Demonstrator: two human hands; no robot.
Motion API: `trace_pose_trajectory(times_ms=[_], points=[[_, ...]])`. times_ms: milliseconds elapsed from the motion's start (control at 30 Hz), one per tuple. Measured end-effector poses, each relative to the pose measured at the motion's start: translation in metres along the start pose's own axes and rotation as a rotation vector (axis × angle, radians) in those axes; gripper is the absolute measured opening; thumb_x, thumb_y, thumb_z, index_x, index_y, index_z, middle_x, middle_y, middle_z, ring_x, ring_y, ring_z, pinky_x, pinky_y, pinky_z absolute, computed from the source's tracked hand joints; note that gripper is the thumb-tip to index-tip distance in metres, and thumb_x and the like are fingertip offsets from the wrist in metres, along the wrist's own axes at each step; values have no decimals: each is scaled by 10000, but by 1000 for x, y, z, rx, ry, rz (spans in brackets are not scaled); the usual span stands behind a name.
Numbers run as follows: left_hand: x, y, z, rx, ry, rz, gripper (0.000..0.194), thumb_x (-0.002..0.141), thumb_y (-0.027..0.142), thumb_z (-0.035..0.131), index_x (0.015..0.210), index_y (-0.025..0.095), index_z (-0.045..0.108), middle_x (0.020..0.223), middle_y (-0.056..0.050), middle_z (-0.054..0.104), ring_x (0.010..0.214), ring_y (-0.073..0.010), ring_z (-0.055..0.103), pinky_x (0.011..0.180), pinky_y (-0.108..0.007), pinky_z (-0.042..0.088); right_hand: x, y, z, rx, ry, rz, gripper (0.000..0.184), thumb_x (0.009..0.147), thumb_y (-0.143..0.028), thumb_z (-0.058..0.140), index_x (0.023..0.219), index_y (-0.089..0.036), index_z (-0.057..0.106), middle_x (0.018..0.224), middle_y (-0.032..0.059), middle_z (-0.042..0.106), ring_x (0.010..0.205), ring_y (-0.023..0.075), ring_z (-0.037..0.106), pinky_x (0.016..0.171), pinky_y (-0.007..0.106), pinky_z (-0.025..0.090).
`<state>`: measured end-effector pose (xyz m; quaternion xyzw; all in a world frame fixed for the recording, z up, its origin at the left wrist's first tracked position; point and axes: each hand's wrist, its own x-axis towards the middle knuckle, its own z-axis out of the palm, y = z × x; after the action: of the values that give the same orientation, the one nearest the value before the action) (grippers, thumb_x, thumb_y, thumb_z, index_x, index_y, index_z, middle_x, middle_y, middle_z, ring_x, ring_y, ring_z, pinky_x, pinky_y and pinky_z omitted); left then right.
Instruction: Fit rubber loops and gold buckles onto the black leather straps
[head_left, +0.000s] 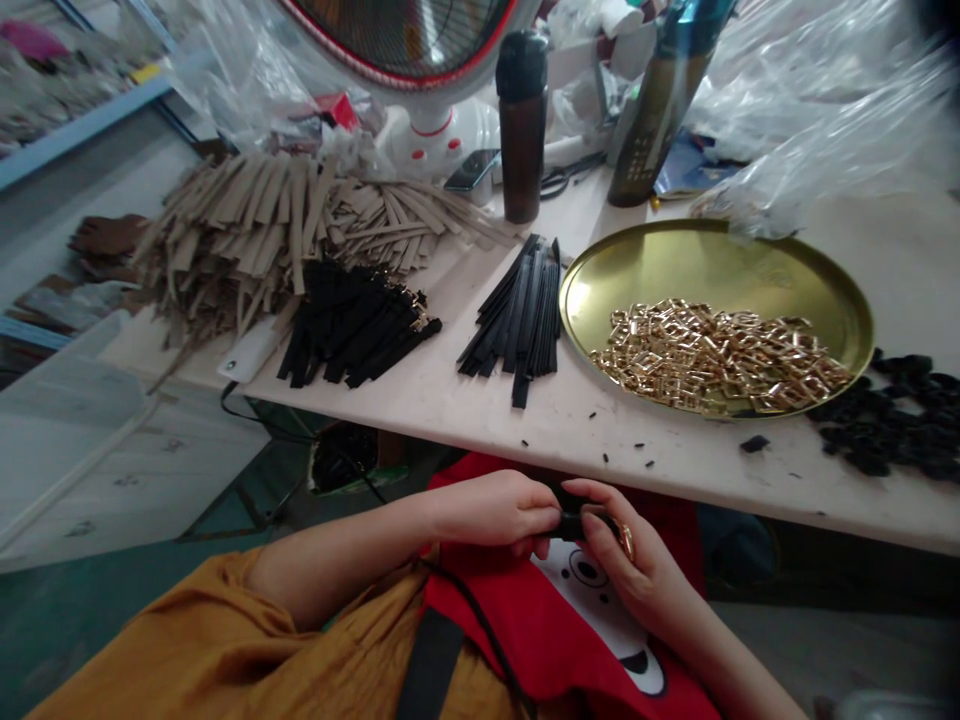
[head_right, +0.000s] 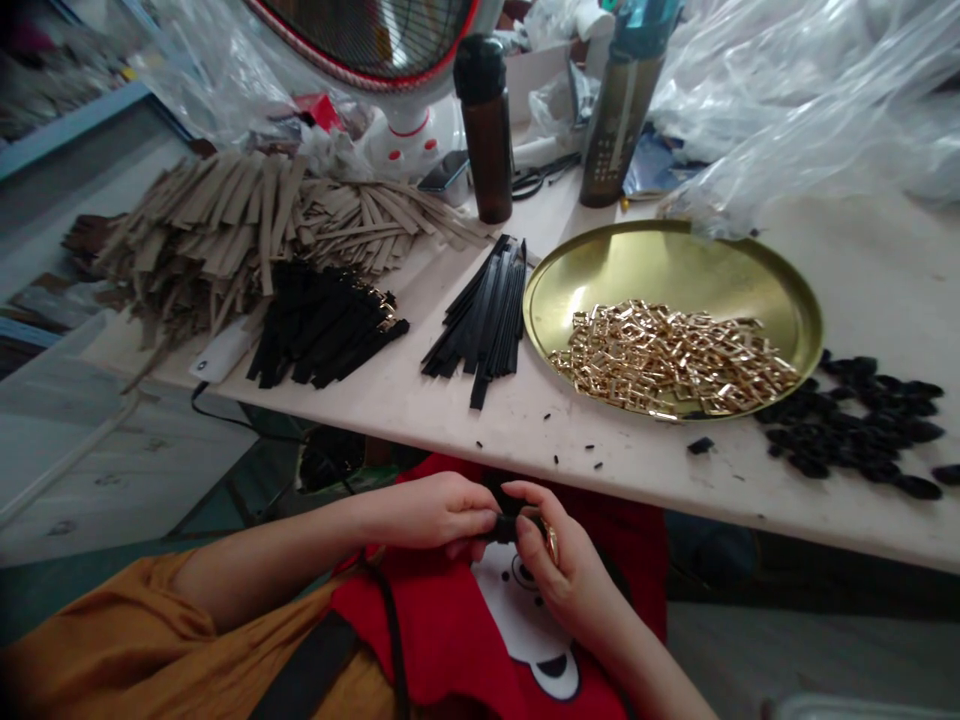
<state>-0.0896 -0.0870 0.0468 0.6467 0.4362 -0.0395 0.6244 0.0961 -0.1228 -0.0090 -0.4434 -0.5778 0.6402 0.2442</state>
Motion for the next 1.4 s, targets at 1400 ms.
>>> trace_pose_trajectory(times_ms=[1400], points=[[2,-9,12,632,222,18,297,844,395,427,799,149,588,760,-70,654,721,-203,623,573,-247,427,0,14,1,-336,49,8,175,849,-362,401,849,-210,487,690,16,576,606,162,538,558,264,423]])
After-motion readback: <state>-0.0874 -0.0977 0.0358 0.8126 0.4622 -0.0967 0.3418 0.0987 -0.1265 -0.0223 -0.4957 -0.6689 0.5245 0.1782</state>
